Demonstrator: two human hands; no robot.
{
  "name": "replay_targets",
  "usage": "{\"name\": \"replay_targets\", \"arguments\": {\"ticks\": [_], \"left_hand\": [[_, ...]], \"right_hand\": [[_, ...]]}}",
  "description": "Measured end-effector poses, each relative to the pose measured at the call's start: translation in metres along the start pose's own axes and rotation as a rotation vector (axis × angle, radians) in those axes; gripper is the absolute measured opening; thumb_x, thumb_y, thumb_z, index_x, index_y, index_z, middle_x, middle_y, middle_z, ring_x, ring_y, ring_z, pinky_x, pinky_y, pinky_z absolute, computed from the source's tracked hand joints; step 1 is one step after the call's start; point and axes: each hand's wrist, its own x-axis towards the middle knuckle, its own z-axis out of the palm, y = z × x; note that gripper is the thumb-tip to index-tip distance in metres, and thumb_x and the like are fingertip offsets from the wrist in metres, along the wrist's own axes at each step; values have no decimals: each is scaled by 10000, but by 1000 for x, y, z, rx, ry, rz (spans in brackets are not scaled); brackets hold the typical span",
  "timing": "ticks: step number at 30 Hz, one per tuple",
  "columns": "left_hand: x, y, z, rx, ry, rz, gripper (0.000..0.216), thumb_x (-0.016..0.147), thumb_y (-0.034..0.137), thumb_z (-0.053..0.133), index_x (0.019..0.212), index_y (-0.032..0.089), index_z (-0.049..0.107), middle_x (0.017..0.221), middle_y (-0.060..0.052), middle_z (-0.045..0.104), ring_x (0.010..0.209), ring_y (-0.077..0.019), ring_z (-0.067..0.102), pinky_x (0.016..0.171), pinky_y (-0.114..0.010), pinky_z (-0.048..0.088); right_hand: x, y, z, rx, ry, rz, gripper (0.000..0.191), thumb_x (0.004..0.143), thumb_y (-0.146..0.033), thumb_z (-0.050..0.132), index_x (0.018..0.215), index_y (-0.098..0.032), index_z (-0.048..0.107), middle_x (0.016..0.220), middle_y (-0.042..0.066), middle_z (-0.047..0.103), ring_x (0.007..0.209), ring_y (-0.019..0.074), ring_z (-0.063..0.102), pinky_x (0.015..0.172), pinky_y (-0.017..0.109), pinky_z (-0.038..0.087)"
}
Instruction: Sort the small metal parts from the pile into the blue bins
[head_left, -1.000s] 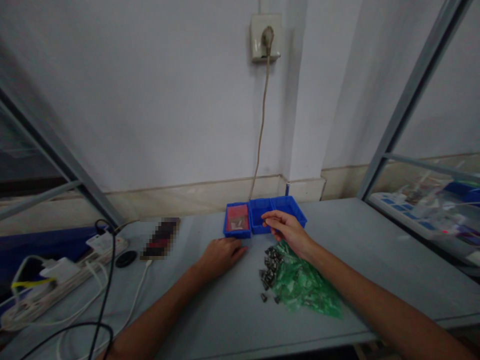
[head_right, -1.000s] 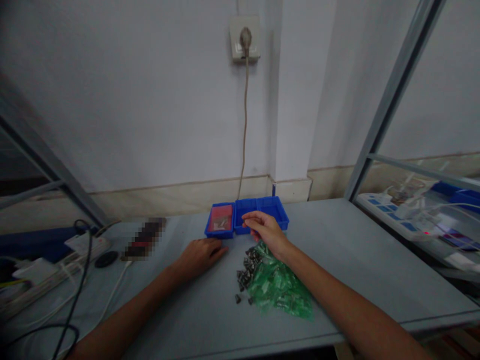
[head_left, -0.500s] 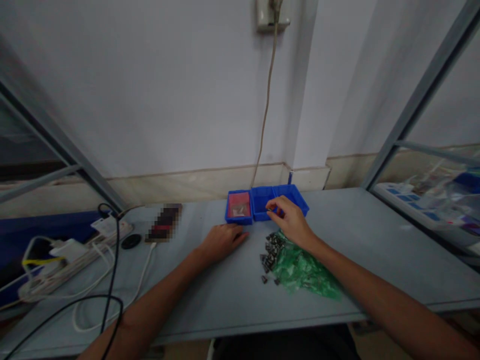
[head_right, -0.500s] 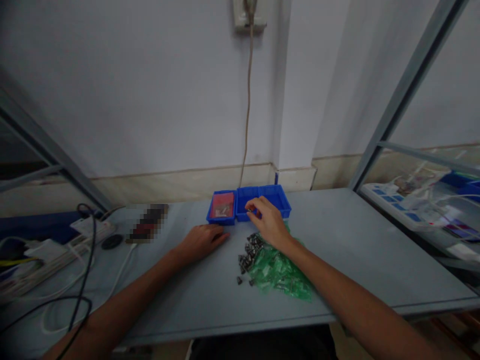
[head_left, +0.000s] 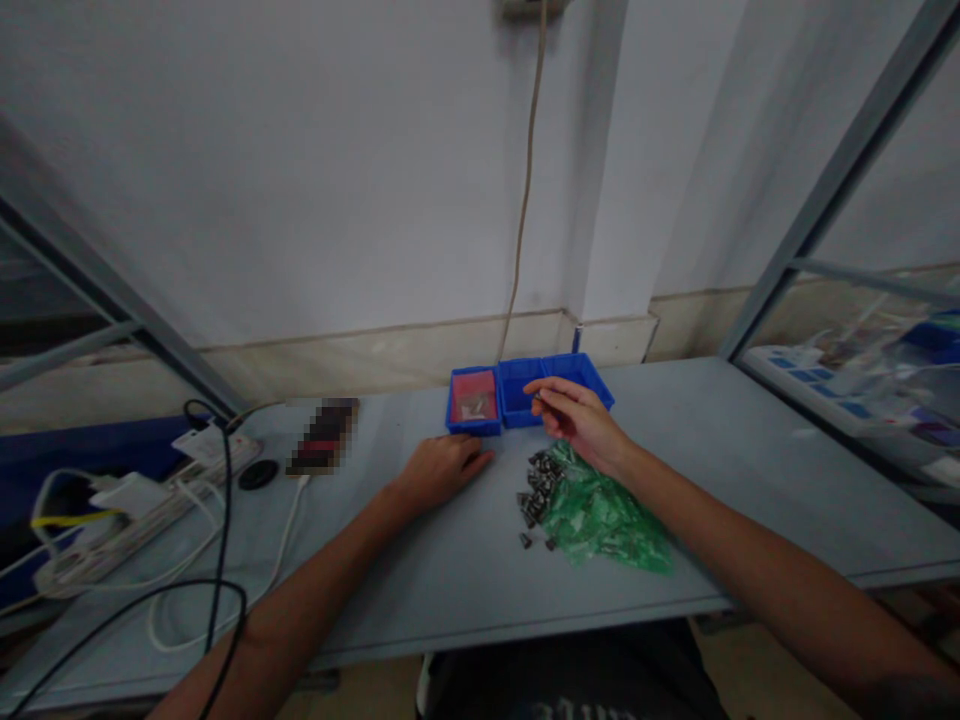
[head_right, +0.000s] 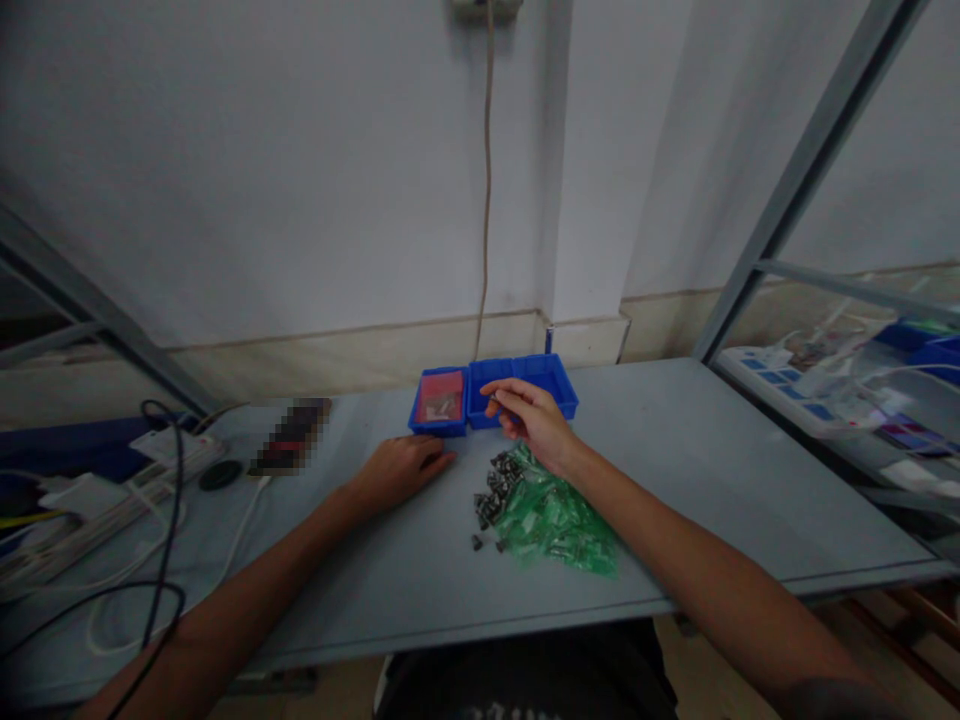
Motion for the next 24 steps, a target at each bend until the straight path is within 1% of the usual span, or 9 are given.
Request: {"name": "replay_targets", "arguments": {"ticks": [4, 7, 9, 11, 14, 15, 18, 21, 24], "left_hand": [[0, 1, -1, -7, -7, 2, 408, 1069, 477, 390, 890, 206, 637, 916, -48, 717, 778, -197, 657, 655, -276, 413], [0, 1, -2, -6, -9, -2, 409, 1068, 485, 387, 898, 210, 638, 905, -47, 714, 783, -202, 660, 660, -281, 414], [0, 2, -3, -10, -11, -3, 404, 1067, 483, 392, 902, 210, 639, 908, -48, 714, 779, -199, 658, 664, -282, 414], [0, 2, -4, -18, -11, 0, 396, 1066, 476, 399, 896, 209, 636, 913, -51, 715, 777, -197, 655, 666, -282, 413], [-1, 1, -3, -31, -7, -7, 385, 1064, 469, 410, 884, 210, 631, 912, -52, 717, 778, -199, 655, 659, -280, 404], [-1, 1, -2, -36, -6, -10, 381, 1063, 467, 413, 884, 211, 631, 911, -51, 718, 781, -199, 655, 659, -278, 402], [-1, 0, 0, -42, -3, -13, 378, 1061, 467, 415, 888, 214, 636, 911, -51, 719, 784, -198, 653, 668, -279, 407], [-1, 0, 0, -33, 4, -3, 395, 1063, 475, 401, 893, 212, 642, 921, -53, 718, 784, -199, 653, 672, -282, 419], [-1, 0, -1, -25, 1, -4, 399, 1062, 478, 398, 903, 213, 649, 917, -55, 719, 784, -206, 657, 672, -288, 430]], "right_hand": [[2, 0, -2, 121, 31, 51, 243, 805, -373, 774, 975, -200, 750, 714, -3, 601, 508, 80, 405, 450, 233, 269], [4, 2, -4, 87, 51, 37, 258, 810, -383, 761, 1000, -209, 739, 742, 4, 619, 519, 88, 414, 454, 237, 270], [4, 4, -4, -28, 63, -14, 277, 834, -395, 735, 1051, -224, 727, 812, 19, 661, 530, 99, 430, 460, 248, 285], [4, 7, -4, -212, 71, -104, 280, 851, -388, 721, 1084, -232, 719, 864, 26, 685, 547, 114, 456, 481, 265, 321], [3, 11, -4, -534, 108, -308, 186, 855, -312, 735, 1017, -223, 734, 827, 19, 662, 716, 168, 569, 642, 303, 430], [2, 12, -3, -621, 116, -361, 156, 871, -283, 720, 1015, -224, 730, 841, 21, 663, 768, 182, 592, 693, 317, 443], [-2, 9, -2, -849, 89, -491, 125, 889, -205, 698, 1009, -229, 722, 884, 29, 641, 841, 202, 598, 752, 333, 445], [-6, 5, -2, -954, 77, -546, 126, 907, -178, 672, 998, -243, 733, 880, 35, 616, 892, 222, 582, 791, 349, 438], [-6, 4, -1, -867, 60, -499, 109, 901, -206, 688, 980, -256, 744, 886, 35, 608, 855, 215, 576, 765, 344, 441]]}}
